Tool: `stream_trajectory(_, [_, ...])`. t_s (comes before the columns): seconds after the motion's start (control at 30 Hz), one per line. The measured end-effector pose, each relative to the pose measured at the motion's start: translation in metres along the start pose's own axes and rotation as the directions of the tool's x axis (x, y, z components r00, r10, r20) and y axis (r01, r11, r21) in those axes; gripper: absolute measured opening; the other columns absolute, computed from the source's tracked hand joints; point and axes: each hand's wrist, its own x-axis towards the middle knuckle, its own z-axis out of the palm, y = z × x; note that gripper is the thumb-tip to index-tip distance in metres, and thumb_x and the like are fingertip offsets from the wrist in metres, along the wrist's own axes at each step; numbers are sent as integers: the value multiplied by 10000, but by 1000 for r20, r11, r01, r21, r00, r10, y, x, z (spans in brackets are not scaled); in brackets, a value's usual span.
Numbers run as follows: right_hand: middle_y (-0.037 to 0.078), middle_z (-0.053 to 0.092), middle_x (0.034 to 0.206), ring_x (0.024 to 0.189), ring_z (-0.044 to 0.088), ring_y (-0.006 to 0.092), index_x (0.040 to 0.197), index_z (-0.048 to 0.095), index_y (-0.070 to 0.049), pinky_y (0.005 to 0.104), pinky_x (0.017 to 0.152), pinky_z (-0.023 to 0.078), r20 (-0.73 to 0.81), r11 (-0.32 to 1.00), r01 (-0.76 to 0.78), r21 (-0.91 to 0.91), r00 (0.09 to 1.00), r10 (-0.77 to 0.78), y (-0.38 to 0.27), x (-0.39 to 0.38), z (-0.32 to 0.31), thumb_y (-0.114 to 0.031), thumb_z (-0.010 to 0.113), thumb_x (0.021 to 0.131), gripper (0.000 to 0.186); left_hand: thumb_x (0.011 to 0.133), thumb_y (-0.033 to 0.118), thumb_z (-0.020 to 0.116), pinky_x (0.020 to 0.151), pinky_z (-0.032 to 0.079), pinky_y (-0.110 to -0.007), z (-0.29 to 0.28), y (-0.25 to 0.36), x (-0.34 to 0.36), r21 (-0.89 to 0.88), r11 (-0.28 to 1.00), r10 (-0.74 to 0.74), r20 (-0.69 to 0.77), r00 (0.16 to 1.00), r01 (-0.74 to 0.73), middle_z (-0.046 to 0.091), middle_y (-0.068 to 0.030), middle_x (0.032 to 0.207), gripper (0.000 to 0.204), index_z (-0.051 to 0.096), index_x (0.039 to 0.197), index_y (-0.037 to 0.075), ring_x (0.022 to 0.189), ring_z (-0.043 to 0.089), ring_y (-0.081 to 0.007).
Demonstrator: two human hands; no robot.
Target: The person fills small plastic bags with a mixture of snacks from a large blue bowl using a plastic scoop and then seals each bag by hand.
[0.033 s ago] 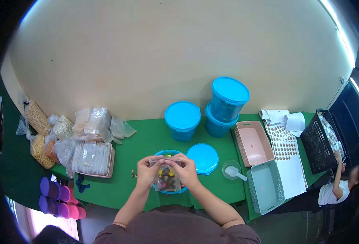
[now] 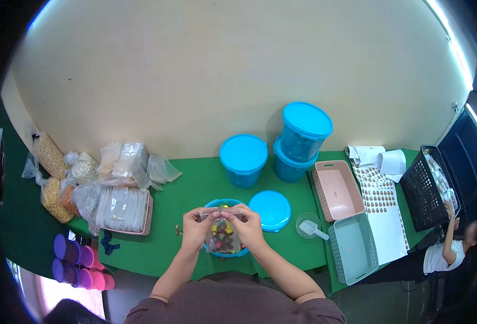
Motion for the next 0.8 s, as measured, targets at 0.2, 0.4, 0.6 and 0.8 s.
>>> stream_trajectory(0.2, [62,662,959,894,606,148,1005,734,0,296,799,480,99,998,-21,-62,995,27,-7,-7,-19,-167,651,939,198,895,102,700,714,531,-247,-9,19,-8,36,998,53,145,988,-59,730,-89,903,167,735,1005,-19,777,654,-100])
stream_trajectory(0.4, [87,671,1011,955,610,172,1097,699,9,322,839,484,335,988,9,-156,941,45,-39,-19,-38,-210,562,996,277,959,147,618,786,531,-265,-17,44,-16,123,989,-119,361,925,80,728,-93,941,247,696,1116,-28,852,656,-117])
stream_trajectory(0.6, [125,653,1098,964,617,250,1167,673,-17,365,879,480,42,917,153,-369,988,-147,-48,-30,-42,-177,585,969,270,973,246,596,949,484,-329,11,26,-24,309,895,283,166,945,-322,571,-175,1339,380,618,1245,-19,1115,609,-191])
stream_trajectory(0.8, [122,589,1114,1000,583,253,1198,672,-62,356,863,478,57,732,353,-583,916,-397,-48,-39,-42,-89,729,805,398,853,225,751,968,461,-349,64,-7,-46,128,955,220,298,929,-267,595,-113,1224,584,517,1338,1,1141,577,-199])
